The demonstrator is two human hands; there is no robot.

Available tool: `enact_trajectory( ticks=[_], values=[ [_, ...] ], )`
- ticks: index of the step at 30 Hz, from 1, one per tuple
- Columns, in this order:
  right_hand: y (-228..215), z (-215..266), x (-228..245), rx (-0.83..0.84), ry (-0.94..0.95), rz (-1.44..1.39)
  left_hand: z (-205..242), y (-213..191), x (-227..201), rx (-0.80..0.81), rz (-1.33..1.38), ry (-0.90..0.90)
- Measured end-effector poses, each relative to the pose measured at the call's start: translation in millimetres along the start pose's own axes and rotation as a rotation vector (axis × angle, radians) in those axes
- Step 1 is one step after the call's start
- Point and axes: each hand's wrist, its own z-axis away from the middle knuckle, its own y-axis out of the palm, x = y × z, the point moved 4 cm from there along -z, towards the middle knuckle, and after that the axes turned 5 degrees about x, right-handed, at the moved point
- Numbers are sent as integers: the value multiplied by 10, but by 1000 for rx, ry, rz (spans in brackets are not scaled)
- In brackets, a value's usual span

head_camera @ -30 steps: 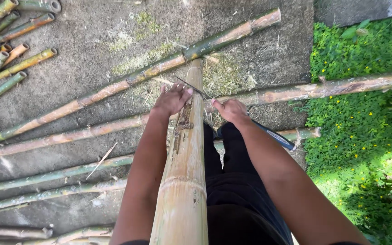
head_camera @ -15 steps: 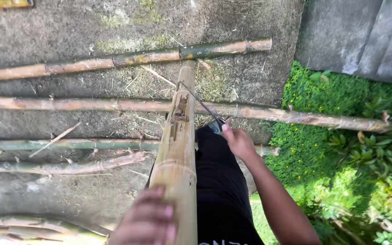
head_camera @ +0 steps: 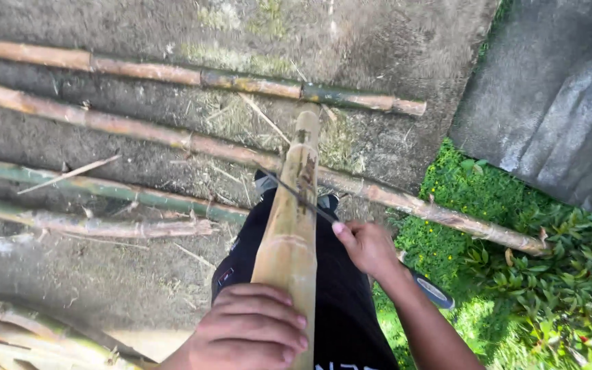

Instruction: The recorder uses a handheld tool to scrape or debark the surface of a bamboo pole outdoors.

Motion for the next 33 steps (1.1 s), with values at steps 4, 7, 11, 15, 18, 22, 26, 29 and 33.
enact_trajectory(
  ticks=[4, 7, 11, 15, 18, 22, 26, 29, 33],
  values=[
    [167, 283, 226, 74, 3, 63, 173, -223, -67, 80, 93, -116],
    [313, 339, 398, 30, -38, -20, 214, -405, -72, 128, 78, -150],
    [631, 247, 211, -3, -59, -119, 74, -494, -73, 168, 92, -252],
    [606, 320, 342, -72, 38, -179, 91, -480, 8, 221, 226, -192],
    [487, 503, 429, -99, 46, -147, 23, -458, 62, 322, 265, -190],
    [386, 651, 427, -113, -77, -73, -191, -384, 123, 441, 328, -144],
    [500, 444, 151, -173, 6, -130, -399, -219, 134, 541, 379, -207],
    [654, 311, -213, -160, 149, -210, -412, -126, 167, 509, 385, -203],
    [456, 523, -154, -134, 52, -300, -485, 5, 175, 374, 335, -229]
  ],
)
